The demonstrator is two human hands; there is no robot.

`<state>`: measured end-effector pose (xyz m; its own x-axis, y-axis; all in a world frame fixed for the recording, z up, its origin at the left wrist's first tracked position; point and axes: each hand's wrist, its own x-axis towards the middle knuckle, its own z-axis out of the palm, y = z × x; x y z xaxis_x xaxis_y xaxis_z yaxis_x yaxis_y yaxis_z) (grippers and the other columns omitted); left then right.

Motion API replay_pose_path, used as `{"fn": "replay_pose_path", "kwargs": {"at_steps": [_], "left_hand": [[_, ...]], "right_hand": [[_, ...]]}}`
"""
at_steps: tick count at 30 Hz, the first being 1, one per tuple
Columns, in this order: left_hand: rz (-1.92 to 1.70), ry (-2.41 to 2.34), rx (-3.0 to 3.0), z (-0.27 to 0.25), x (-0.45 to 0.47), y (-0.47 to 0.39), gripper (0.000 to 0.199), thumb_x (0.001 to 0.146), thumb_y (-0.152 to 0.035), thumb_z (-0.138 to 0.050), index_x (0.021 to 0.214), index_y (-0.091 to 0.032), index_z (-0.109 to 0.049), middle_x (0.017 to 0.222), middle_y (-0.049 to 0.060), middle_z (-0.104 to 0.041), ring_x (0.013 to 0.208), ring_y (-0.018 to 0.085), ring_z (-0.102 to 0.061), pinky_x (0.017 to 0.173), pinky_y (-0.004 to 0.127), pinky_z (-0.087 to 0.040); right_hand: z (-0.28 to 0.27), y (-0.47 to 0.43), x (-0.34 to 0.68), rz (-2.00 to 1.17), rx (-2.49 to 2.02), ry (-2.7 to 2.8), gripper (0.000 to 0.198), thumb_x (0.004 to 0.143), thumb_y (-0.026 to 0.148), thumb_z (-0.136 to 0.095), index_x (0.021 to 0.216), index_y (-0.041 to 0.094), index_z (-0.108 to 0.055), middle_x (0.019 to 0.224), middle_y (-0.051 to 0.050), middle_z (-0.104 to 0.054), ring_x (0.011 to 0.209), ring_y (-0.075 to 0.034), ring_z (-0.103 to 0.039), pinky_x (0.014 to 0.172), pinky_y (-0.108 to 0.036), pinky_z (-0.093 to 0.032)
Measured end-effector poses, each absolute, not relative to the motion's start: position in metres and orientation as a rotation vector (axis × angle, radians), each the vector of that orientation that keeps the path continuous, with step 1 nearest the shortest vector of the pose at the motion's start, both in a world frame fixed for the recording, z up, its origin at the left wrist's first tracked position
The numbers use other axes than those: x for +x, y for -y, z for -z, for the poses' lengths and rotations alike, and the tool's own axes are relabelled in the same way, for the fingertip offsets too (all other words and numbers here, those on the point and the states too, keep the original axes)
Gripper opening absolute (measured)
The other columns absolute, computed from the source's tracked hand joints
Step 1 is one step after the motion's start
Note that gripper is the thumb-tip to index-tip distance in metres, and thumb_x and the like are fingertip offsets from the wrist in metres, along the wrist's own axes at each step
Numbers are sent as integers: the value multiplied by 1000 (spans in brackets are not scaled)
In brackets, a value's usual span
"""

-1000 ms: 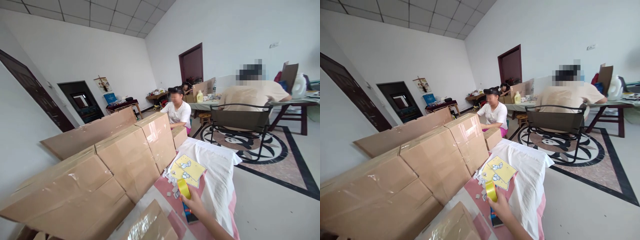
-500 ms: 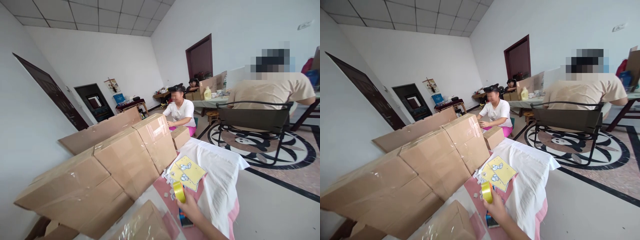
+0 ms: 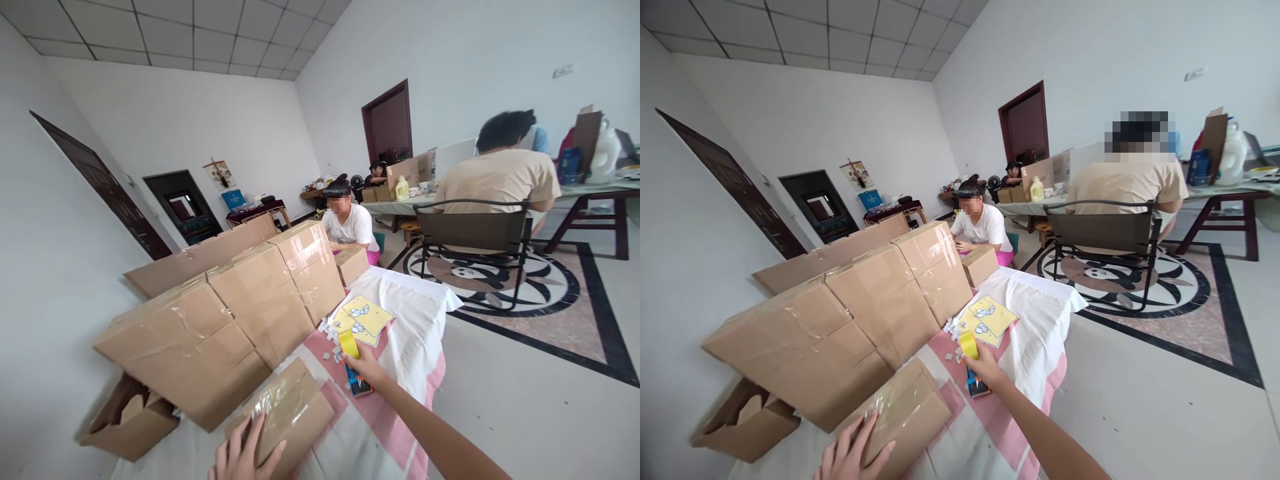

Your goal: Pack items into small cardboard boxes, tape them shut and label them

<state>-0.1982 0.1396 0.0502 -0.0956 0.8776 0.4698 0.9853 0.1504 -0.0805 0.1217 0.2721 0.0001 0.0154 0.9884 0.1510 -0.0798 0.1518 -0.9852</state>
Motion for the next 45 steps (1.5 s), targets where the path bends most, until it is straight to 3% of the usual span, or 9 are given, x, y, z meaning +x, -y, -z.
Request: {"fn": "replay_pose_path", "kwargs": {"at_steps": [12,27,38,45], "left_hand": [[477,1984,-1847,-47,-203,-136,51,84,-55,-65,132,-38,-66,133,5,-66,105,30,-59,81,39,-49],[476,2023,-1818,-47,-200,-136,51,84,-54,-65,133,-37,-65,133,4,-66,108,30,-57,81,40,-49],[421,1978,-1794,-60,-188,-129,46,89,-50,-61,132,-33,-66,134,6,-65,109,30,-56,83,40,-48],[436,1964,-1782,-58,-188,-128,48,87,-50,-66,132,-34,-67,133,5,-65,109,31,-56,82,39,-48]], "right_hand": [[17,-283,118,-1128,-1053,1261,30,79,38,-69,99,16,-64,83,-3,-69,70,-16,-60,61,-25,-46],[14,-280,119,-1121,-1048,1248,44,77,48,-73,108,17,-64,92,-5,-72,82,-21,-66,69,-29,-52],[2,-272,115,-1063,-1105,1257,27,77,34,-69,98,18,-61,83,-2,-69,71,-17,-61,60,-24,-47],[5,-275,115,-1081,-1099,1259,29,76,36,-69,96,18,-61,81,-1,-69,70,-16,-62,60,-24,-48]]}}
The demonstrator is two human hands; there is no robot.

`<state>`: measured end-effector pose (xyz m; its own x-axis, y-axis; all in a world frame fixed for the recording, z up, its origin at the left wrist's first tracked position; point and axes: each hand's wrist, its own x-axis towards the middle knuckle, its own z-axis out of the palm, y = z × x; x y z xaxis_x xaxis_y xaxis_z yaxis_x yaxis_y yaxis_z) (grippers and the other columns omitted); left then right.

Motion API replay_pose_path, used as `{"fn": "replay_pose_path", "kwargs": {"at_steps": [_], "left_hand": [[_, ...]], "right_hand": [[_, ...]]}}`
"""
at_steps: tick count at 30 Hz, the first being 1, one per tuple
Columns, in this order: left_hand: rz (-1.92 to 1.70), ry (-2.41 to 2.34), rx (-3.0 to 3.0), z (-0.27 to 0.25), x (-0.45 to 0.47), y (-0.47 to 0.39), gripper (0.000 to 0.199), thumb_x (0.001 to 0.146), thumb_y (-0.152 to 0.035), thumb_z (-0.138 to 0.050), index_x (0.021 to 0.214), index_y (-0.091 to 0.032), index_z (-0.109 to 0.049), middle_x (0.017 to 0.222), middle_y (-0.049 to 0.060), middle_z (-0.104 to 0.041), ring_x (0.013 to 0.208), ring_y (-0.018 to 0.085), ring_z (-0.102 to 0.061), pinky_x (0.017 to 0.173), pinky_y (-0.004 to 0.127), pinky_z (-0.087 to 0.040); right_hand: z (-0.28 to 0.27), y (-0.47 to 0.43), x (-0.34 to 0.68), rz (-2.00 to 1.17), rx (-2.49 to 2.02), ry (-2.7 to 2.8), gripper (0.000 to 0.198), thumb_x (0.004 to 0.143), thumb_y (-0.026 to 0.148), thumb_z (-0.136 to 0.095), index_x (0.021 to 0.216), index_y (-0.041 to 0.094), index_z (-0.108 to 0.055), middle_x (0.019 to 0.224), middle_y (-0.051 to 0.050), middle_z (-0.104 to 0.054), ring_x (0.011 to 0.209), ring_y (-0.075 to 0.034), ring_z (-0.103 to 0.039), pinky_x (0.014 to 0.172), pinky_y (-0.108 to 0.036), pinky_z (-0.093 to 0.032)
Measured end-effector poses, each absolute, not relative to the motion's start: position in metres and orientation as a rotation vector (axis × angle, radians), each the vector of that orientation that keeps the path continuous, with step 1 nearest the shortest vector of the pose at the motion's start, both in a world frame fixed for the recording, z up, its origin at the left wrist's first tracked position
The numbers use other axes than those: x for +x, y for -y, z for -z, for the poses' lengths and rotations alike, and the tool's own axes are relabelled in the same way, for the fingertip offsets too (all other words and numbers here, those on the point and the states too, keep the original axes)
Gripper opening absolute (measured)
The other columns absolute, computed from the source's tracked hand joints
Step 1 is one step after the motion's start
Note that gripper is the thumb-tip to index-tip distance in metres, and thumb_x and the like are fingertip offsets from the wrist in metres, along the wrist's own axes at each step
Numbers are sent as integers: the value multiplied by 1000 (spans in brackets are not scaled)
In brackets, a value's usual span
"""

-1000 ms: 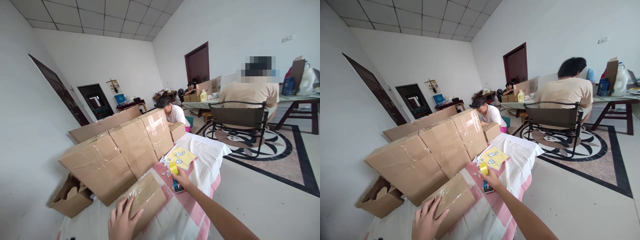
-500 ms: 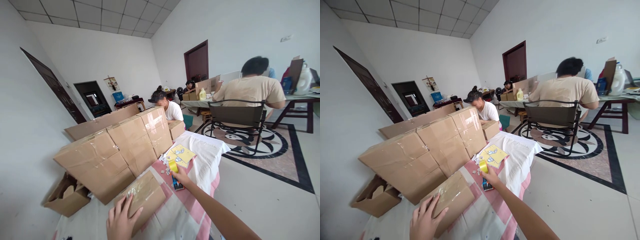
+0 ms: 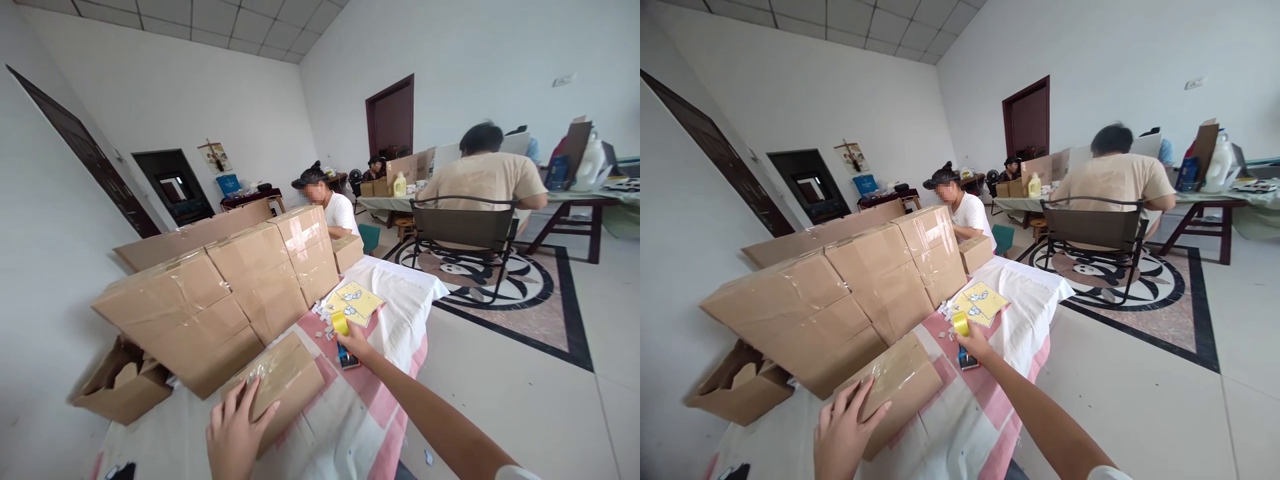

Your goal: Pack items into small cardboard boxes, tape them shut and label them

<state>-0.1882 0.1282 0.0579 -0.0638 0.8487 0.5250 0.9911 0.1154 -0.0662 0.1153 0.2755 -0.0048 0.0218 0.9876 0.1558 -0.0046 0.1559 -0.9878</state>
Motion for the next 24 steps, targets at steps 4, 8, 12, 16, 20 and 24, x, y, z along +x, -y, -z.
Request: {"fn": "replay_pose_path", "kwargs": {"at_steps": [4,8,12,16,20,24], "left_hand": [[445,1962,-1774,-53,-194,-132,50,84,-52,-67,130,-34,-68,132,5,-66,109,31,-57,83,39,-49],[459,1928,-1786,-49,-198,-137,52,86,-55,-61,131,-32,-67,132,7,-66,107,31,-57,81,40,-50],[456,1960,-1789,-48,-200,-138,51,86,-54,-60,132,-33,-67,133,6,-66,107,30,-58,82,40,-50],[455,1984,-1802,-46,-202,-139,52,85,-57,-61,132,-35,-66,134,5,-66,109,30,-58,82,39,-50],[450,1955,-1790,-45,-202,-138,52,85,-56,-62,132,-35,-66,134,6,-65,110,31,-57,82,39,-49],[449,1921,-1792,-49,-197,-133,49,87,-52,-62,131,-33,-68,133,6,-65,110,31,-56,87,41,-48]], "right_hand": [[10,-281,114,-1065,-1097,1240,30,73,38,-71,93,19,-61,82,-2,-70,74,-19,-65,64,-26,-50],[14,-283,114,-1061,-1074,1240,30,73,38,-72,94,19,-61,86,-3,-72,79,-21,-66,67,-28,-52],[16,-281,114,-1070,-1068,1239,29,77,37,-70,98,18,-61,90,-4,-72,81,-20,-67,69,-29,-52],[14,-280,115,-1069,-1087,1239,29,76,36,-70,98,18,-61,88,-3,-72,79,-20,-66,67,-28,-52],[10,-277,117,-1056,-1125,1235,24,76,33,-70,92,18,-61,82,-2,-70,71,-17,-63,60,-25,-48],[6,-278,117,-1084,-1147,1246,20,75,30,-69,89,19,-60,76,0,-69,65,-16,-60,54,-24,-44]]}}
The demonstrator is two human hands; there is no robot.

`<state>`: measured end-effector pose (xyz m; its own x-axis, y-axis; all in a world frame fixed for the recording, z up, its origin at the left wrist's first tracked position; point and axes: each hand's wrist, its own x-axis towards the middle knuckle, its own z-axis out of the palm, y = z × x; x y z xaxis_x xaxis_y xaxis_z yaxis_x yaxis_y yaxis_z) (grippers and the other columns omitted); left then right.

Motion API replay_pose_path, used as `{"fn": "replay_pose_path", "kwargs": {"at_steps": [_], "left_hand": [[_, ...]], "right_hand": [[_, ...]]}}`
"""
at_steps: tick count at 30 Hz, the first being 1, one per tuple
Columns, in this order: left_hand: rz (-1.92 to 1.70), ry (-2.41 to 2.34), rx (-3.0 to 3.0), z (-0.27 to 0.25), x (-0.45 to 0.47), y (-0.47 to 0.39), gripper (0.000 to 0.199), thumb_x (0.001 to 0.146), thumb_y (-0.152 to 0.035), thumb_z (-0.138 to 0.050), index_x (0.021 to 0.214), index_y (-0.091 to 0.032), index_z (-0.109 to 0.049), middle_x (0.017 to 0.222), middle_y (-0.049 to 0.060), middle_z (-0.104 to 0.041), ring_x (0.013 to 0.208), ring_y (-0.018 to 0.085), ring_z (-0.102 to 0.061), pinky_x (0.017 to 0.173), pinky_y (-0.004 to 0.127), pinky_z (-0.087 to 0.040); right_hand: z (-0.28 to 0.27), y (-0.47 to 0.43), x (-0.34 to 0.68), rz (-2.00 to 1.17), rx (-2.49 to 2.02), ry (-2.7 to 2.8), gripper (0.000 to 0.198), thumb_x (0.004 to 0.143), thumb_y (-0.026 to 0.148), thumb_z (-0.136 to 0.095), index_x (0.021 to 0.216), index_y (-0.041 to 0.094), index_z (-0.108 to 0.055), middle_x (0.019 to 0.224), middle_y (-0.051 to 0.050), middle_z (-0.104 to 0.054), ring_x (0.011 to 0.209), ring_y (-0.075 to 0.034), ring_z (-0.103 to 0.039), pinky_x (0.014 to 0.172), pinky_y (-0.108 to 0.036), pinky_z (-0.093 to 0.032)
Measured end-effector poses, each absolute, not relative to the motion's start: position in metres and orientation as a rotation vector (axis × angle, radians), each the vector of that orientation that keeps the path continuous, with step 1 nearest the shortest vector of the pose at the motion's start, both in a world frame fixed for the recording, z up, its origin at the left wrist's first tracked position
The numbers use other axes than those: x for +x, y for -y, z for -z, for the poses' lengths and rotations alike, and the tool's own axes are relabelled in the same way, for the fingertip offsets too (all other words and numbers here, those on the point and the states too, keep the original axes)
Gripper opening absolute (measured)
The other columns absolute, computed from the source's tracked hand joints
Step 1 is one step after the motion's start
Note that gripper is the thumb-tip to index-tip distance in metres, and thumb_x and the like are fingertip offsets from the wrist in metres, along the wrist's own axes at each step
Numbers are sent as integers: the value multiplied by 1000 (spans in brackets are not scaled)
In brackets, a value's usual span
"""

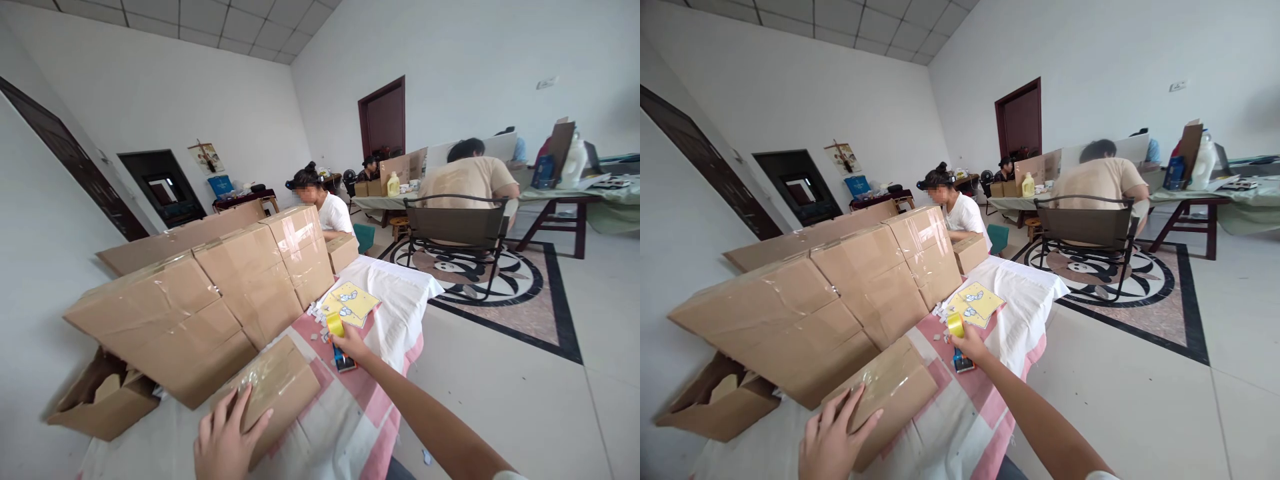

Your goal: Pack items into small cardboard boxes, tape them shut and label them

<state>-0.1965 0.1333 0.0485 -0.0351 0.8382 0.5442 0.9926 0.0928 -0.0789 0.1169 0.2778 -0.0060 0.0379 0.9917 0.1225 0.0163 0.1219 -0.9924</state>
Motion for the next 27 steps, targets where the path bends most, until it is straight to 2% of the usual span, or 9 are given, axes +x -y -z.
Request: {"fn": "replay_pose_path", "kwargs": {"at_steps": [5,11,14,20,22,24,25,27], "left_hand": [[371,1961,-1796,-56,-191,-126,52,89,-54,-59,136,-33,-63,139,6,-62,113,32,-54,86,42,-48],[206,1999,-1826,-72,-186,-125,55,89,-54,-59,140,-33,-60,141,4,-63,110,32,-56,87,42,-49],[45,2024,-1829,-89,-179,-126,53,92,-53,-54,138,-30,-62,142,5,-63,104,33,-61,86,44,-49],[-164,2212,-1912,-113,-156,-129,57,96,-48,-43,143,-18,-56,139,15,-64,112,34,-65,92,47,-47],[-85,2236,-1854,-110,-143,-127,58,96,-47,-44,143,-16,-56,145,17,-60,126,40,-58,100,52,-44],[137,2117,-1830,-105,-124,-125,53,95,-47,-47,139,-20,-60,155,15,-50,142,42,-41,111,58,-35],[281,2017,-1857,-102,-113,-123,49,95,-46,-47,136,-23,-63,157,12,-48,147,41,-35,114,59,-30],[575,1808,-2011,-96,-89,-121,42,97,-44,-46,130,-26,-67,153,9,-53,146,34,-37,117,55,-30]], "right_hand": [[-5,-277,109,-1120,-1138,1239,26,69,26,-74,88,21,-57,72,2,-67,65,-15,-61,57,-23,-46],[-33,-245,107,-1162,-1026,1133,26,75,30,-67,98,20,-59,85,-2,-71,75,-19,-66,61,-26,-51],[-46,-232,114,-1200,-945,1066,24,75,30,-60,96,19,-62,87,-4,-72,78,-21,-69,65,-29,-55],[-60,-218,131,-1324,-790,1044,25,65,26,-62,90,19,-62,82,-3,-73,76,-22,-71,67,-31,-56],[-61,-210,133,-1365,-753,1068,24,64,24,-63,87,19,-62,76,-2,-72,73,-22,-71,67,-32,-57],[-60,-199,130,-1418,-705,1087,28,65,25,-65,92,20,-61,74,-1,-72,73,-23,-72,69,-34,-58],[-60,-193,128,-1440,-679,1094,31,66,25,-66,96,21,-60,74,-1,-72,74,-24,-73,70,-34,-58],[-61,-181,120,-1462,-641,1102,36,68,26,-68,102,22,-58,76,0,-73,75,-25,-75,70,-35,-59]]}}
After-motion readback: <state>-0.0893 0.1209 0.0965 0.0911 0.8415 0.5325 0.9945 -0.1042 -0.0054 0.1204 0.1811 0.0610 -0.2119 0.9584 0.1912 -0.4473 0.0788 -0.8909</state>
